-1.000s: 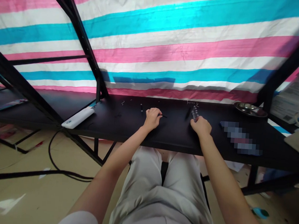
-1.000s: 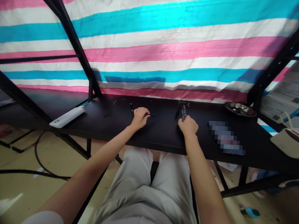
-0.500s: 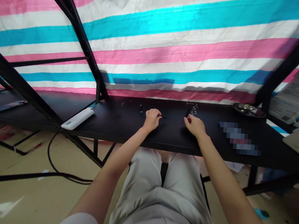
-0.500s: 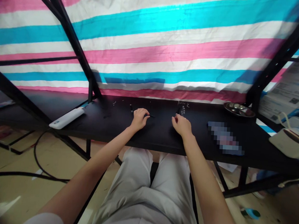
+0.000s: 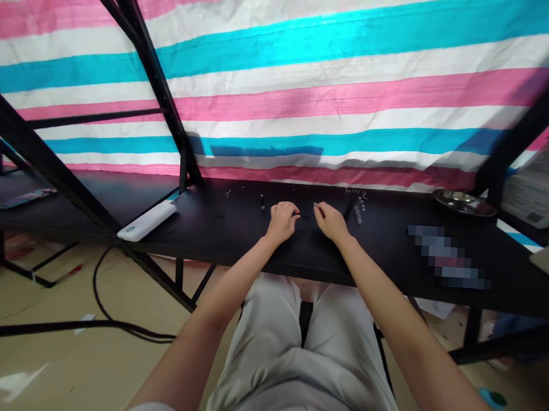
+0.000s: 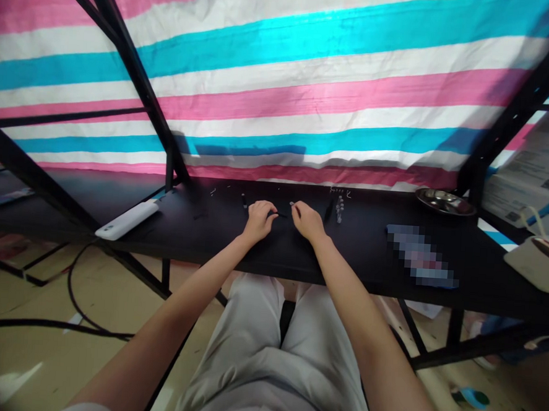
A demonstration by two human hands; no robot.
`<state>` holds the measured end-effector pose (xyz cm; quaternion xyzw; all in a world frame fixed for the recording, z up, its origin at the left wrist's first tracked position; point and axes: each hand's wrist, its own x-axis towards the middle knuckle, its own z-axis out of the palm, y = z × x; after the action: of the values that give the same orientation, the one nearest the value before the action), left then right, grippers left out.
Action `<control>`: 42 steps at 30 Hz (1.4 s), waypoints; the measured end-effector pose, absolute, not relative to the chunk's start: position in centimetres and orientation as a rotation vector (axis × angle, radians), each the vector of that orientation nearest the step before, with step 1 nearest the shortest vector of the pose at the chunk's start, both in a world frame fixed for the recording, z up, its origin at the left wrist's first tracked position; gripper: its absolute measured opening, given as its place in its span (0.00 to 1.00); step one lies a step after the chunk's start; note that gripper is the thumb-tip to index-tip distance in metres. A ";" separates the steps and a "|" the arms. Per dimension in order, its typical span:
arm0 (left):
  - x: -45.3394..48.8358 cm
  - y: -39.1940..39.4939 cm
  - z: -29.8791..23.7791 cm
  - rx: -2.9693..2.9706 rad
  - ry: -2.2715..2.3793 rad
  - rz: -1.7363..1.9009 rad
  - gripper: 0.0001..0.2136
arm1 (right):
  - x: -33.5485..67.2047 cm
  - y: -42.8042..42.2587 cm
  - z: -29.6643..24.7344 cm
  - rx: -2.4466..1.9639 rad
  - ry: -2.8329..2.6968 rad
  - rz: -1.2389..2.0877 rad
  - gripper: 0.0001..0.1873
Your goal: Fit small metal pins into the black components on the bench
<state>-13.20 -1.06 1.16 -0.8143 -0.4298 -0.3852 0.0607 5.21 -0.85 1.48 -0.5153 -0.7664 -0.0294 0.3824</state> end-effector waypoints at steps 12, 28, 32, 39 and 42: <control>-13.2 -1.1 1.3 -2.452 -1.327 -1.233 0.01 | 5.6 -1.5 0.2 -1.626 -2.100 -0.128 0.19; -13.4 -1.0 1.4 -2.459 -1.298 -1.296 0.03 | 5.8 -1.3 -0.1 -1.525 -2.108 -0.077 0.18; -13.3 -1.1 1.5 -2.469 -1.331 -1.274 0.03 | 5.9 -1.2 -0.2 -1.490 -2.088 -0.065 0.18; -13.4 -1.0 1.4 -2.481 -1.336 -1.244 0.06 | 6.1 -1.2 -0.3 -1.460 -2.065 -0.053 0.18; -13.4 -1.0 1.3 -2.475 -1.326 -1.244 0.07 | 6.1 -1.2 -0.3 -1.454 -2.068 -0.052 0.18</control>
<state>-13.40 -1.01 1.31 -0.8054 -0.4315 -0.4049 0.0354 6.11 -1.19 -0.28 -0.5482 -0.7798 -0.0196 0.3017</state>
